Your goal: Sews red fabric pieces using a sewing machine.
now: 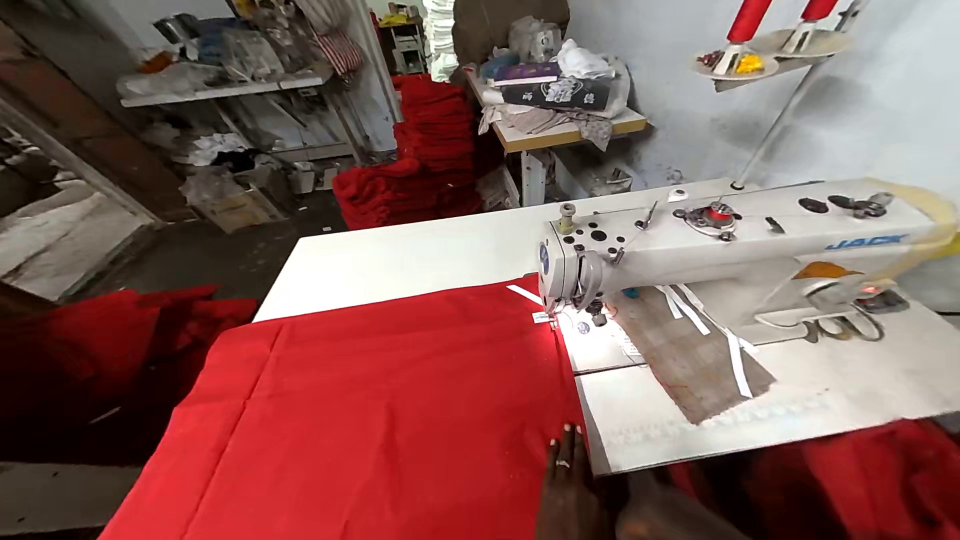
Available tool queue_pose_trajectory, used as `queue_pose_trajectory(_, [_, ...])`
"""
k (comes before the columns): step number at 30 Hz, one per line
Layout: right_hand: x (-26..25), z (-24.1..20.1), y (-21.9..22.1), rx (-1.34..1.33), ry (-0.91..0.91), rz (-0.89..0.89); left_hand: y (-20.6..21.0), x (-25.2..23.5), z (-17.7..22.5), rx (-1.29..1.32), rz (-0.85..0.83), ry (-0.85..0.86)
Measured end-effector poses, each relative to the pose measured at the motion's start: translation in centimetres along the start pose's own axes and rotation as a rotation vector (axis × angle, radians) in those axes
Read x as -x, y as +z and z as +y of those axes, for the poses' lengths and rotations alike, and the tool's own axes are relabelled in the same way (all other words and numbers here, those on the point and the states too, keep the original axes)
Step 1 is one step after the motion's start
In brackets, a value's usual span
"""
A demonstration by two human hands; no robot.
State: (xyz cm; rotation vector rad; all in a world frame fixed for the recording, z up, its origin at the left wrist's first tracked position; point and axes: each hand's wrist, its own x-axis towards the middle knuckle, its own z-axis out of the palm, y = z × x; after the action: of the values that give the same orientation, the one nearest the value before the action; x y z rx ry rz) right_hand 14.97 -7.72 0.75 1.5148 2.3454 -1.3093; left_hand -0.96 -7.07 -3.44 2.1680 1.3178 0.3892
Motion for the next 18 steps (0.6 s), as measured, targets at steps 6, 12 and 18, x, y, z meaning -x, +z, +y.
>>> queue_pose_trajectory(6, [-12.7,0.5,-4.8,-0.089,0.224,0.587,1.1,0.6,0.7,-0.001,0.053,0.004])
queue_pose_trajectory(12, [-14.1,1.3,-2.2,0.028,0.137,0.843,1.8,0.2,-0.1,-0.136,0.104,0.066])
queue_pose_trajectory(18, [-11.2,0.9,0.6,-0.019,0.063,0.919,3.1,-0.2,-0.5,-0.136,0.214,0.084])
